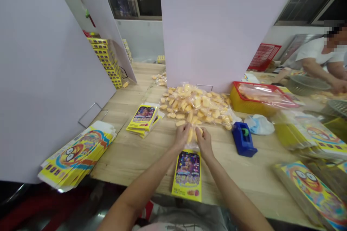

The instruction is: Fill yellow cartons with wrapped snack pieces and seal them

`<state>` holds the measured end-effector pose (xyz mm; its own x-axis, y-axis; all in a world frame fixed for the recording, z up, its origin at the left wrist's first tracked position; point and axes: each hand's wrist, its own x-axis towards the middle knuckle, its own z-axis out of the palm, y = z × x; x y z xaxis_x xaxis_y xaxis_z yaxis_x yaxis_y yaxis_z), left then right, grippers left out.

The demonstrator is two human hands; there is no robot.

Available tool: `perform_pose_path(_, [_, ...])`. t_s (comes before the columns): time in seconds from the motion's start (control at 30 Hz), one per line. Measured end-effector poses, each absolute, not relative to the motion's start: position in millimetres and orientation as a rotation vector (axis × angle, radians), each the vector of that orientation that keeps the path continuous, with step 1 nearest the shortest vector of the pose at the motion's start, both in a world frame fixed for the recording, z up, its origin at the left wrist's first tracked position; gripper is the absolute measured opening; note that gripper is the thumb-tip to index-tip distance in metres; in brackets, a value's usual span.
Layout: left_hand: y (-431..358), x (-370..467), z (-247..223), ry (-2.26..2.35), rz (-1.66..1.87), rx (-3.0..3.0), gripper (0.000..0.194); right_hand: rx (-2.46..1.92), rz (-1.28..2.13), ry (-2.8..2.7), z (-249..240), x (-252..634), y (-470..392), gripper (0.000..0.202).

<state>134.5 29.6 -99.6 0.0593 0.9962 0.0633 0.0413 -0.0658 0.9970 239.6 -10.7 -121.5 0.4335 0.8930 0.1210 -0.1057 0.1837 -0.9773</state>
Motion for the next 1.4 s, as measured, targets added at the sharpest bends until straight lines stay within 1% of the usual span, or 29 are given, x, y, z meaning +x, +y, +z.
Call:
perform_pose_path(0.13, [43.4, 108.7, -99.5, 1.22, 1.165, 1.438, 0.039, -1.207, 0.876, -0.678, -137.4, 258.5, -13.8, 0.027])
perform_pose_path(0.3, [52.7, 100.7, -108.6, 1.309, 1.334, 1.523, 0.027, -1.147, 0.926, -0.672, -150.9, 256.6, -26.7, 0.034])
perform_pose_path(0.37, [51.0, 104.3, -113.0, 1.306, 1.34, 1.574, 0.023, -1.116, 0.931, -0.659, -153.7, 251.1, -32.1, 0.034])
perform_pose_path(0.47, [43.7, 107.3, -118.5, 1.217, 1.203, 1.695, 0.019, -1.167, 0.92, -0.73, -158.1, 247.9, -39.7, 0.033])
perform_pose_path(0.6, [31.1, 101.6, -122.0, 1.068, 0.971, 1.796, 0.01, -1.285, 0.925, -1.026, -163.6, 254.1, -51.3, 0.042])
perform_pose_path(0.63, [28.0, 99.3, -122.1, 1.036, 0.919, 1.809, 0.008, -1.307, 0.921, -1.103, -164.5, 256.0, -54.1, 0.042])
perform_pose_path(0.8, [14.6, 87.6, -121.4, 0.938, 0.761, 1.849, 0.003, -1.361, 0.911, -1.281, -165.7, 263.0, -65.4, 0.025])
perform_pose_path(0.83, [12.8, 85.8, -121.5, 0.936, 0.755, 1.847, 0.003, -1.363, 0.911, -1.28, -165.7, 264.4, -67.1, 0.024])
perform_pose_path(0.93, [9.9, 84.1, -122.3, 0.977, 0.789, 1.82, 0.008, -1.352, 0.893, -1.239, -166.0, 268.9, -71.7, 0.026])
perform_pose_path(1.07, [7.7, 90.4, -122.3, 1.038, 0.836, 1.819, 0.008, -1.327, 0.862, -1.114, -168.4, 273.0, -79.5, 0.029])
perform_pose_path(1.2, [5.3, 94.9, -121.0, 0.958, 0.677, 1.932, 0.005, -1.28, 0.947, -1.133, -172.2, 274.1, -89.6, 0.027])
perform_pose_path(1.3, [4.5, 93.3, -121.8, 0.884, 0.527, 2.015, 0.005, -1.275, 0.99, -1.295, -170.5, 275.3, -93.8, 0.022])
perform_pose_path(1.4, [0.1, 90.4, -121.8, 0.84, 0.399, 2.095, 0.008, -1.307, 0.936, -1.502, -162.4, 276.5, -94.6, 0.014])
